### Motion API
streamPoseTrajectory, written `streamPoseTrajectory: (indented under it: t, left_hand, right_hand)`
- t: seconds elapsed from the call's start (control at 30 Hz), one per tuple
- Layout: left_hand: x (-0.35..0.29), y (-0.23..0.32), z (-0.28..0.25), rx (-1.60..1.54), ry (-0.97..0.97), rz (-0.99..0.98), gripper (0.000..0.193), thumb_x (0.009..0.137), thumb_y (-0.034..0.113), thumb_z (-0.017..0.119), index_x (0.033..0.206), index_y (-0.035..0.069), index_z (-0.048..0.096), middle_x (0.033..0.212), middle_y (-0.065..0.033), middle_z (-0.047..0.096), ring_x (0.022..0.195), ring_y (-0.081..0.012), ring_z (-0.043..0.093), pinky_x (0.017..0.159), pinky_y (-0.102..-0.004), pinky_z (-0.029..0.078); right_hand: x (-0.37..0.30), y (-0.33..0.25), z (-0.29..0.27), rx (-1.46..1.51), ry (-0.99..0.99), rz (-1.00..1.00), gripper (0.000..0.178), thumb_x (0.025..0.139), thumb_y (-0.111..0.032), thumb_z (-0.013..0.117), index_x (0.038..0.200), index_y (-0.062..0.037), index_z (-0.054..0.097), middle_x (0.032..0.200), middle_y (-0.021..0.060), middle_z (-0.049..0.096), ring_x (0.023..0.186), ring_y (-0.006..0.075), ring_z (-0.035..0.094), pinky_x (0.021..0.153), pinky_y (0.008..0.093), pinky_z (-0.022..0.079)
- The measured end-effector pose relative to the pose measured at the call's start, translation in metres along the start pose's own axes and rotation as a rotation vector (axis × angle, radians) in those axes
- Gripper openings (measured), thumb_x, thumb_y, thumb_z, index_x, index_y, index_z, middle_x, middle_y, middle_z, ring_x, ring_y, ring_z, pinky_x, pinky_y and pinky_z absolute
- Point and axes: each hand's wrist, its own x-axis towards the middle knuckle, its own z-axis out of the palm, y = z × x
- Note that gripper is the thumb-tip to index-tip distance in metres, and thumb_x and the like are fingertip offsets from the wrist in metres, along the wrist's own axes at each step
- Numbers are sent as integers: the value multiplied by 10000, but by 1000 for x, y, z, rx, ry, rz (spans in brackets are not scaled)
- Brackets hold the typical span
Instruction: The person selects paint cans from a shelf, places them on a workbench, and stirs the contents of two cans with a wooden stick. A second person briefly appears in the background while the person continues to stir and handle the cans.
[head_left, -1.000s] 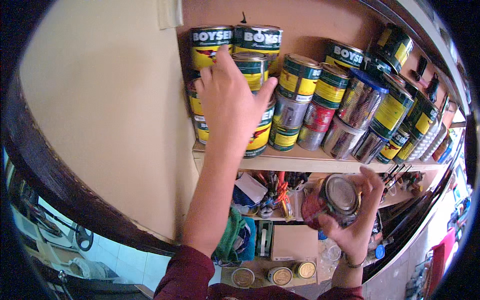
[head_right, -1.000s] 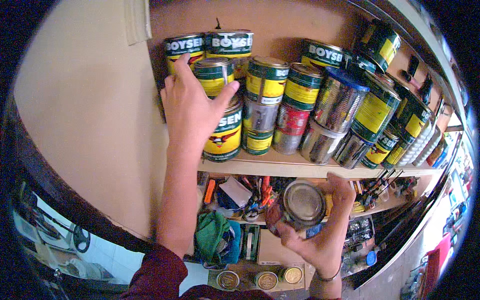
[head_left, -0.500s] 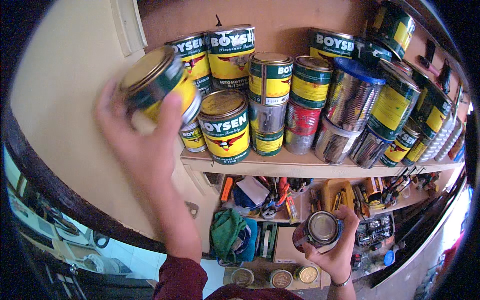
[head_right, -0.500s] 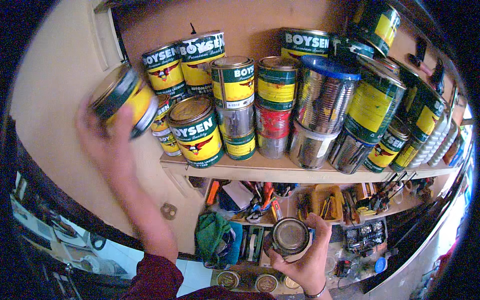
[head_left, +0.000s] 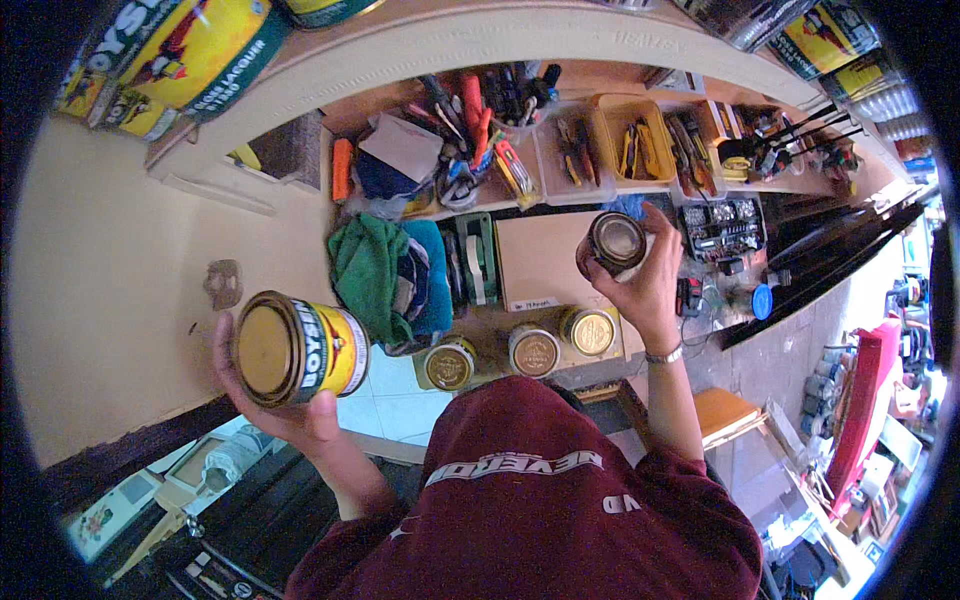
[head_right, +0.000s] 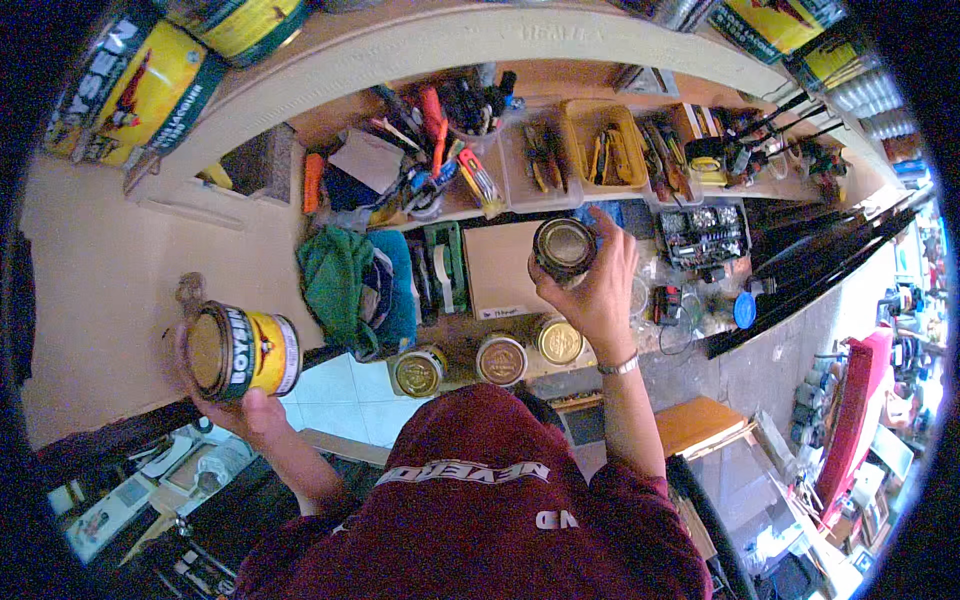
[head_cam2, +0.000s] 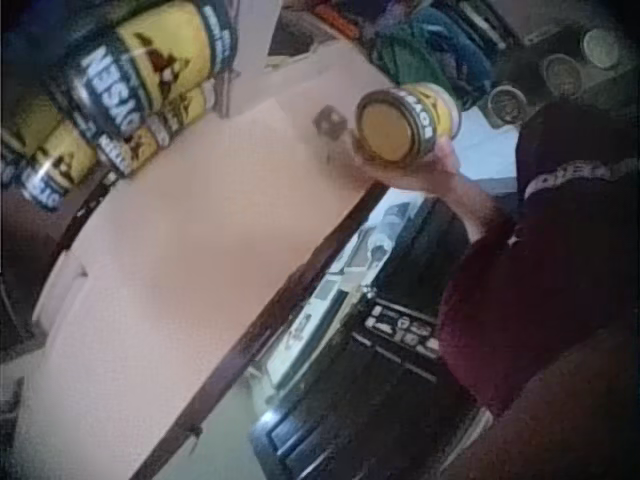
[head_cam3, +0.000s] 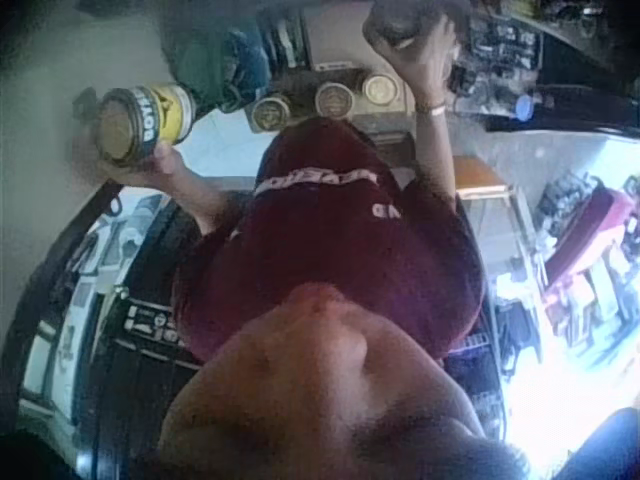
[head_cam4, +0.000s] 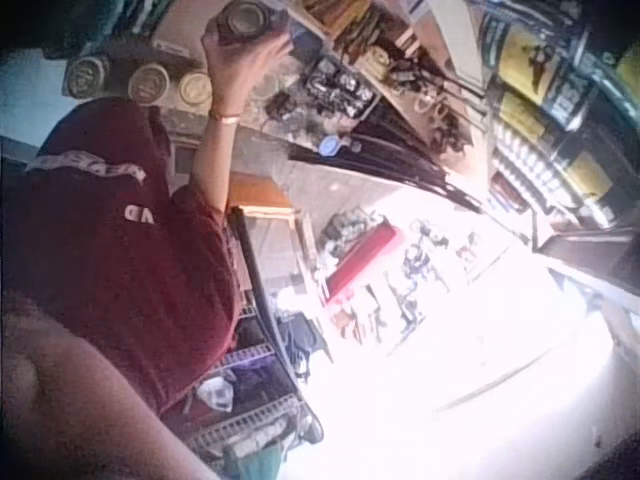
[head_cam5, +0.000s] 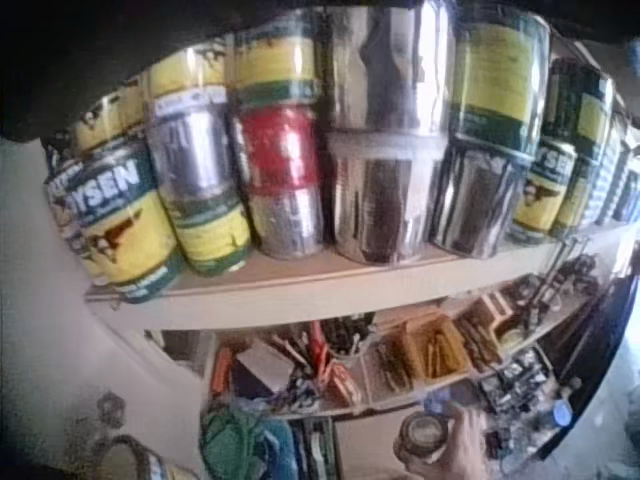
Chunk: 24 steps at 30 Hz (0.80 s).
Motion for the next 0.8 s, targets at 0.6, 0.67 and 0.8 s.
streamPoseTrajectory:
  t: [0.6,0.67,0.8]
  left_hand:
    - [-61,-22,-39,-200,-138,-301,1130,635,393,925,1491,-12,308,1346,-165,507,1254,-289,550,1092,-430,453]
    - [-59,-27,-42,-282,-144,-310,1117,623,302,939,1495,7,308,1349,-163,511,1258,-287,553,1094,-425,457]
    - [-61,-35,-44,-298,-185,-287,1094,626,217,932,1504,36,304,1349,-161,517,1262,-287,556,1094,-425,461]
  right_hand:
    - [-79,68,144,20,-296,241,1293,593,-349,993,1581,3,236,1546,284,373,1391,459,403,1169,500,363]
    - [-61,12,126,111,-51,64,1229,650,-306,970,1582,-4,228,1549,278,374,1412,470,383,1178,558,328]
    - [37,-155,47,340,179,-349,1142,728,-280,944,1568,1,223,1516,227,404,1368,388,465,1119,476,398]
